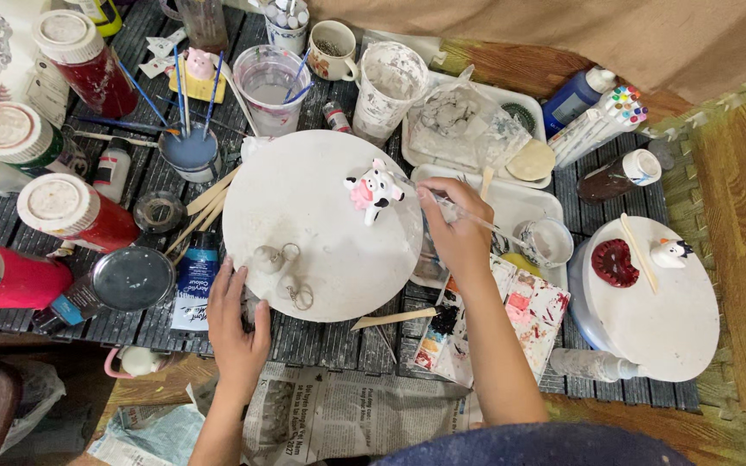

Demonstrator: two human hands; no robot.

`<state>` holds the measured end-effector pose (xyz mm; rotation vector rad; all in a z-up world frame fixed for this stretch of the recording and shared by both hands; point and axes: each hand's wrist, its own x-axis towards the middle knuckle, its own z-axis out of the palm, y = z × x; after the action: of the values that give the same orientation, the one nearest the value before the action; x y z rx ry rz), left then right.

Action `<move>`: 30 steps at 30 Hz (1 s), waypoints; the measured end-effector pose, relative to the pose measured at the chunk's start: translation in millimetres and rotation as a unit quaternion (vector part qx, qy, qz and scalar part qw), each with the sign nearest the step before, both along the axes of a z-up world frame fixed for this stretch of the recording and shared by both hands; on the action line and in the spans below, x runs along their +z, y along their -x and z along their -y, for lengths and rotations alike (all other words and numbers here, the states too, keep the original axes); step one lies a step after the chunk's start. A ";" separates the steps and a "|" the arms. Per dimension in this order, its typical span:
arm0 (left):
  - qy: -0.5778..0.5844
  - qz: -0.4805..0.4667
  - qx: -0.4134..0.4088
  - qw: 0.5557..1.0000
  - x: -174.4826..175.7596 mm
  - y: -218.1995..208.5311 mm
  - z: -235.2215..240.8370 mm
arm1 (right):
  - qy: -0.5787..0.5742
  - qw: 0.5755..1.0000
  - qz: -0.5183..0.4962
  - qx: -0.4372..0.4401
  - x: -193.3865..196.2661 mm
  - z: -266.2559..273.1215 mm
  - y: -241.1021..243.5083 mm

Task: The person paints a small ceramic cow figurine with a fine brush, applying black and pink paint to its body and face. The person rotates the figurine on a turntable to access different sides and occasionally dips the brush into a paint palette.

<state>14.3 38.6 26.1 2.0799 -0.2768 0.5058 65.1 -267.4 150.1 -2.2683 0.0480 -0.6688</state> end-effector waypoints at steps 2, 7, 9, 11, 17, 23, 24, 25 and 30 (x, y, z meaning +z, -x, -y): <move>-0.004 0.000 0.002 1.000 -0.5 0.3 0.5 | -0.003 1.000 -0.001 0.003 1.0 -0.8 0.0; -0.005 0.000 0.004 1.000 -0.9 -0.4 1.0 | 0.005 1.000 -0.010 -0.001 2.7 -0.6 -0.8; -0.003 0.000 0.004 1.000 -1.1 -0.3 0.6 | 0.008 1.000 -0.010 0.006 2.2 -0.2 -1.7; -0.001 0.001 0.002 1.000 -1.1 -0.4 0.5 | 0.014 1.000 -0.018 0.007 1.7 0.4 -2.5; -0.002 0.007 0.001 1.000 -2.1 -0.8 0.0 | 0.024 0.999 -0.018 0.018 0.7 3.1 -0.8; -0.001 0.008 0.000 1.000 -2.4 -0.8 -0.1 | 0.029 0.999 -0.021 0.022 1.7 7.0 3.5; -0.003 0.006 0.001 1.000 -2.3 -0.2 -0.1 | 0.027 0.999 -0.020 0.024 1.7 7.1 4.2; -0.003 0.006 0.001 1.000 -2.4 -0.1 0.3 | 0.030 0.999 -0.019 0.024 1.8 7.4 4.8; 0.000 0.003 -0.001 1.000 -1.9 -0.8 0.2 | 0.037 0.999 -0.021 0.026 1.9 7.0 6.5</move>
<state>15.1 38.4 24.2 2.0777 -0.2816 0.5099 58.6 -274.4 152.0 -2.3462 -0.0153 -0.6054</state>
